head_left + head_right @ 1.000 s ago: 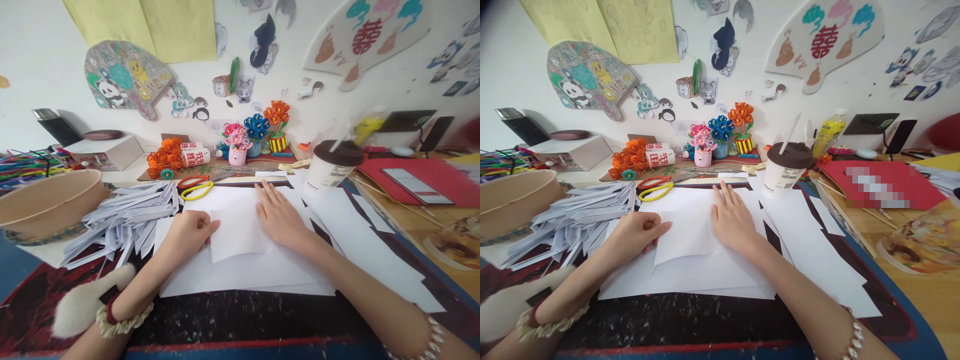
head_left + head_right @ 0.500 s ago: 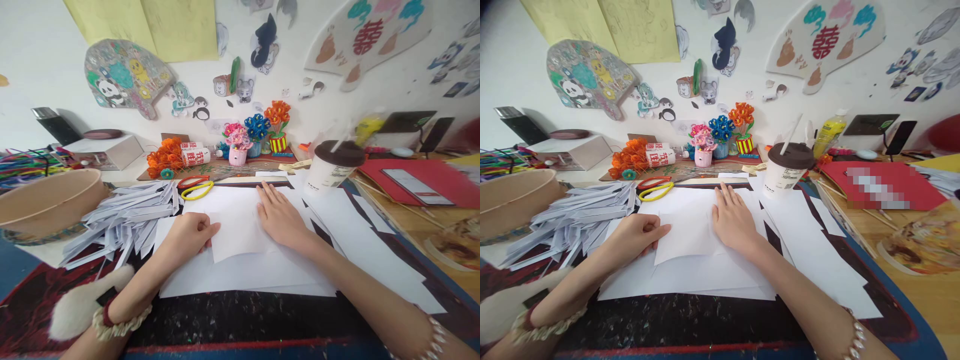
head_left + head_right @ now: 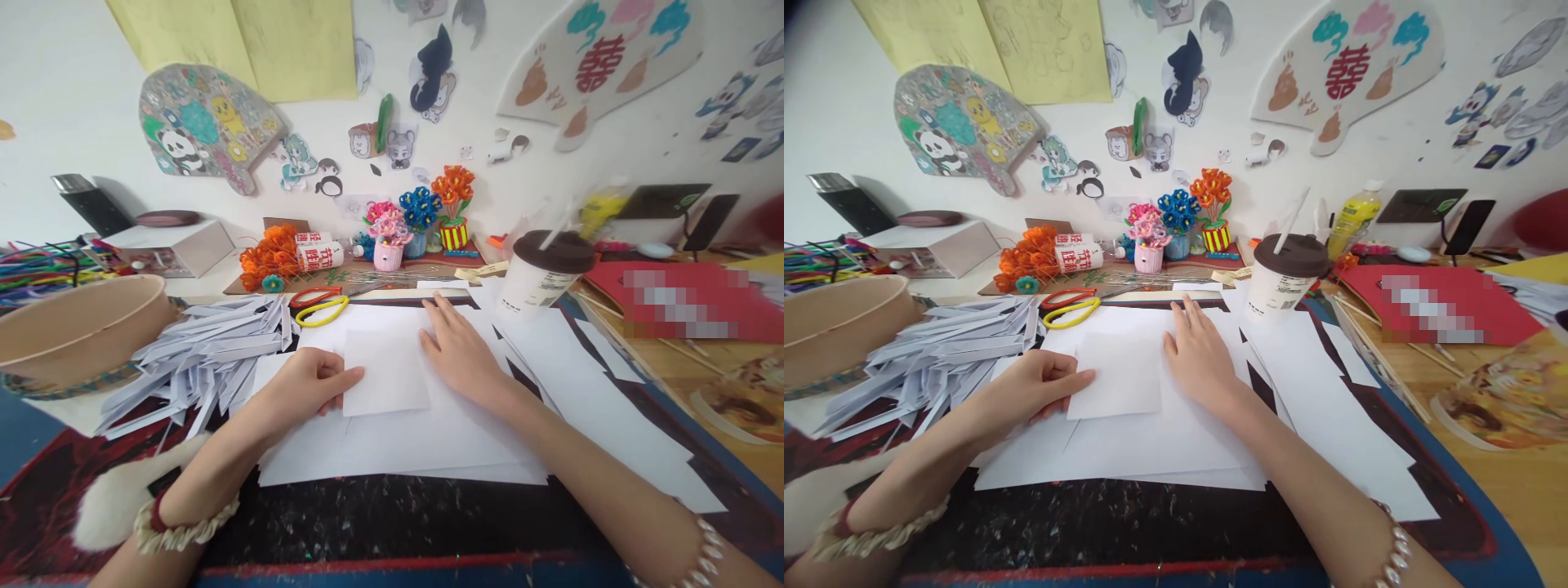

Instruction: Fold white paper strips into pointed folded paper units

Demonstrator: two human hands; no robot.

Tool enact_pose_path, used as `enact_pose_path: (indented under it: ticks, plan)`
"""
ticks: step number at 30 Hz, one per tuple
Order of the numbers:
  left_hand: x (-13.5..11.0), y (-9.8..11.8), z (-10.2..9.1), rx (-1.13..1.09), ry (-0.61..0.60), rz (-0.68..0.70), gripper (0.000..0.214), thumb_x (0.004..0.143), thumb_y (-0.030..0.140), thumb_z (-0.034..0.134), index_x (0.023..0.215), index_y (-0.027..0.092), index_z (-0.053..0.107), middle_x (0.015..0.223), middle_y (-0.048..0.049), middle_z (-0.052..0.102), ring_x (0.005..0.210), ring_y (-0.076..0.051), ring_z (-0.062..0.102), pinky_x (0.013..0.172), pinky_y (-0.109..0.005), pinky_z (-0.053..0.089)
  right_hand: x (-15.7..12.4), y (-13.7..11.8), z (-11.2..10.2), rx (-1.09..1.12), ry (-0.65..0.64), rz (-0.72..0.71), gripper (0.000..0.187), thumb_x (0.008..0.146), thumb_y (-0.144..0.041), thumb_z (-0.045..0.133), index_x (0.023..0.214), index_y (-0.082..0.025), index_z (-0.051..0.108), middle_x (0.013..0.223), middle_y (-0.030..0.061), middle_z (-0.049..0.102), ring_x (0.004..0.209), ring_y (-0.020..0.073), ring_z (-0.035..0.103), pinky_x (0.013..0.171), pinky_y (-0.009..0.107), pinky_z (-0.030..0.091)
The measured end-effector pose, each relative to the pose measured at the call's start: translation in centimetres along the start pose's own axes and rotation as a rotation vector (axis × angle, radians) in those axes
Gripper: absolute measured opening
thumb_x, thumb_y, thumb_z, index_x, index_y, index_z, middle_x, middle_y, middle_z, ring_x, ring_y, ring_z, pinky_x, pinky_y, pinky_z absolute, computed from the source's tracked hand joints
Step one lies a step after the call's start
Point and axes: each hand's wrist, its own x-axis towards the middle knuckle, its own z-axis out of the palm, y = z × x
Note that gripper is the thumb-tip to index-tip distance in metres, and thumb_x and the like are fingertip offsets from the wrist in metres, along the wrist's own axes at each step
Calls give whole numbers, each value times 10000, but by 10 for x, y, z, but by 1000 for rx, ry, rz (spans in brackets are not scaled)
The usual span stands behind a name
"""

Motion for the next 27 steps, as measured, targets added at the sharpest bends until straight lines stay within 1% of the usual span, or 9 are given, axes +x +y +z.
enact_pose_path:
  ticks: [4,7,9,11,13,16,19,22,27]
  plan:
    - [2,-4,2,-7,9,5,400,768,442,569,501,176,435,439,22,512,406,-70,368,434,-207,265,7,4,-10,98,228,-103,466,946,-313,355,1365,-137,457,1401,140,494,1309,268,423,1069,454,354]
    - [4,-7,3,-14,32,-4,389,775,453,554,524,171,462,472,9,549,396,-66,367,425,-206,268,8,3,-24,-2,405,-214,352,956,-262,382,1218,-170,597,1239,117,620,1177,274,513,1020,461,365]
    - [5,-8,4,-17,53,-12,387,771,458,555,530,169,468,481,5,559,392,-65,370,422,-205,274,5,0,-30,-68,454,-218,325,955,-235,393,1152,-172,644,1198,117,642,1126,287,531,975,467,383]
    - [4,-7,4,-5,71,-21,389,768,458,554,523,169,470,460,10,544,384,-65,368,416,-204,274,1,-4,-30,-73,405,-193,339,961,-252,384,1161,-170,645,1205,116,641,1121,287,535,958,460,399]
    - [4,-5,5,6,71,-26,388,765,449,557,511,169,468,445,17,532,374,-64,366,406,-202,270,-2,-7,-23,-39,270,-177,396,973,-295,340,1228,-154,607,1272,118,607,1178,274,517,990,443,400]
    - [3,-2,6,4,71,-39,375,759,426,567,504,175,454,416,31,507,353,-63,361,388,-201,259,-4,-9,-10,-37,53,-176,501,973,-329,273,1365,-101,486,1477,130,414,1349,264,378,1092,434,325]
    - [3,-1,6,-17,82,-61,356,750,404,575,505,181,445,407,35,501,343,-63,357,376,-200,249,-2,-8,-1,-52,-84,-110,567,964,-339,219,1453,-84,353,1551,116,274,1420,243,265,1143,435,256]
    - [2,0,6,-36,64,-56,346,738,386,579,500,180,437,426,33,514,346,-58,358,373,-196,247,-1,-7,0,-66,-146,-77,591,958,-324,178,1483,-73,283,1563,103,236,1440,218,212,1166,428,213]
    - [-1,1,4,-22,42,-49,327,731,371,573,499,178,448,427,35,511,348,-56,359,372,-191,248,0,-8,-2,-91,-168,-71,602,953,-317,171,1490,-60,261,1570,92,205,1447,204,187,1178,410,188]
